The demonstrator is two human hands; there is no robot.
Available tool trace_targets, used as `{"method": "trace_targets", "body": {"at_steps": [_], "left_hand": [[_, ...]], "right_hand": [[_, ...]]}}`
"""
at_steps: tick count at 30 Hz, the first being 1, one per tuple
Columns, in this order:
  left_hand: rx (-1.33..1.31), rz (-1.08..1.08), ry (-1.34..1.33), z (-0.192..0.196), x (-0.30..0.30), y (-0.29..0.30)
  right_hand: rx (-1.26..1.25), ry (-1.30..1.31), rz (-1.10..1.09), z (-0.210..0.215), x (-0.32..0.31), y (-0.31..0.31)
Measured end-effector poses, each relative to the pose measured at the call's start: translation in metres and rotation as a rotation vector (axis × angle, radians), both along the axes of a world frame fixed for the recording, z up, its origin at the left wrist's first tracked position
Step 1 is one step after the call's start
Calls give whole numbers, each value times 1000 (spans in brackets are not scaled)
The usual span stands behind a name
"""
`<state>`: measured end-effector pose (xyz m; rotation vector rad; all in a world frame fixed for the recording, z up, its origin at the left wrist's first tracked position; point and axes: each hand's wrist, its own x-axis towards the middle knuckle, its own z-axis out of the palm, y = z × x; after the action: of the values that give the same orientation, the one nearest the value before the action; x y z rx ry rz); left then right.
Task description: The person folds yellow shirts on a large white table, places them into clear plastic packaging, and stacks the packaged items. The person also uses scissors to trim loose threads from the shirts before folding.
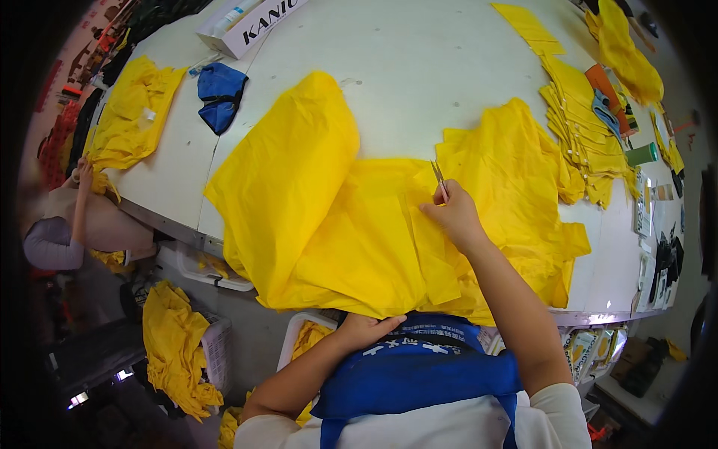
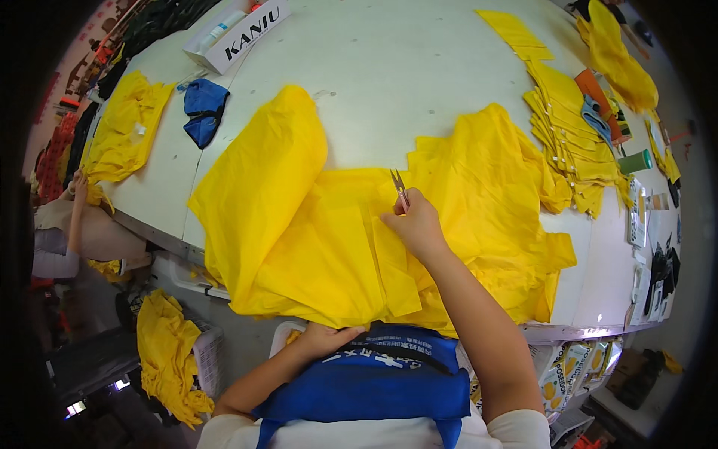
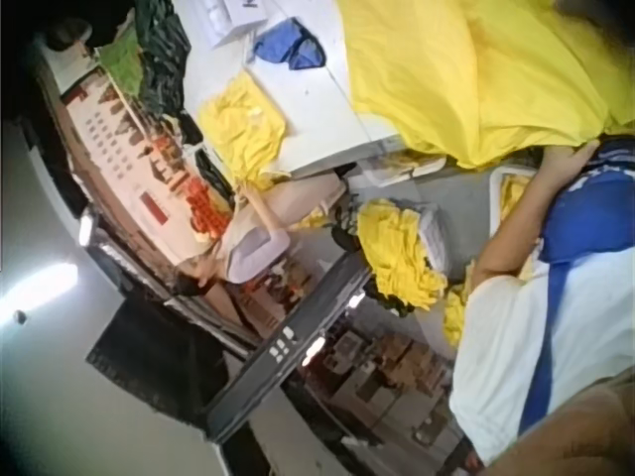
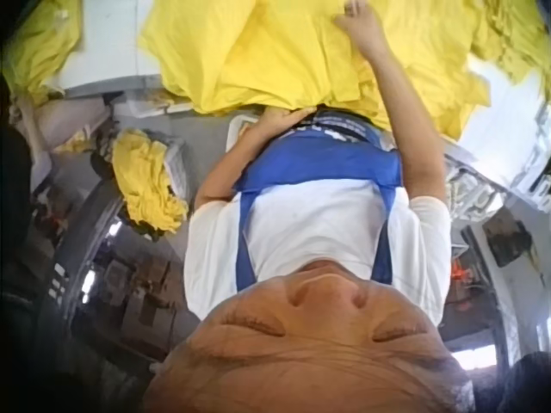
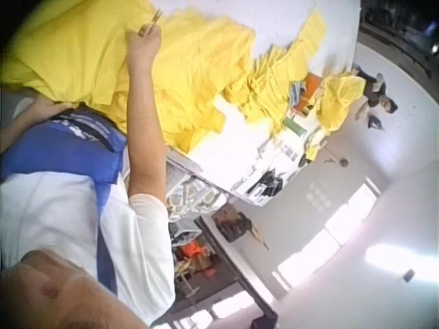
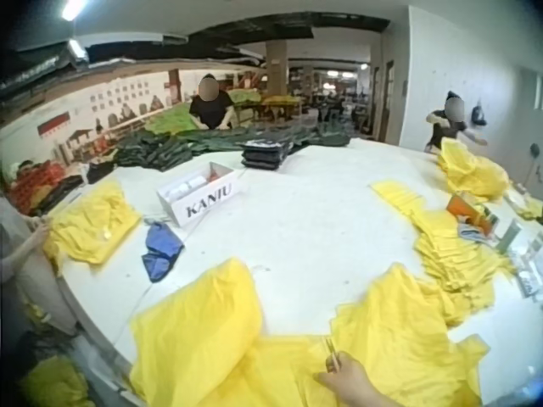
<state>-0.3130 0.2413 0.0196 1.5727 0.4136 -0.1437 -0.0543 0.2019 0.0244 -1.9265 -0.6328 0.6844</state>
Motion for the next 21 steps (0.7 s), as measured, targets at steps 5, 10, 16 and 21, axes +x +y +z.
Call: {"method": "trace_targets", "body": {"at_steps": [5, 10, 16, 21], "left_hand": [[-126, 213, 56, -25, -23, -12], [64, -121, 298, 1, -23, 11], [-348, 6, 331, 11, -30, 24], [260, -498, 354, 51, -9, 38]], "right_hand": [[163, 859, -173, 32, -9, -22], [264, 996, -244, 44, -26, -39], [348, 1050, -216, 51, -29, -43], [343, 1064, -226, 56, -33, -48]]}}
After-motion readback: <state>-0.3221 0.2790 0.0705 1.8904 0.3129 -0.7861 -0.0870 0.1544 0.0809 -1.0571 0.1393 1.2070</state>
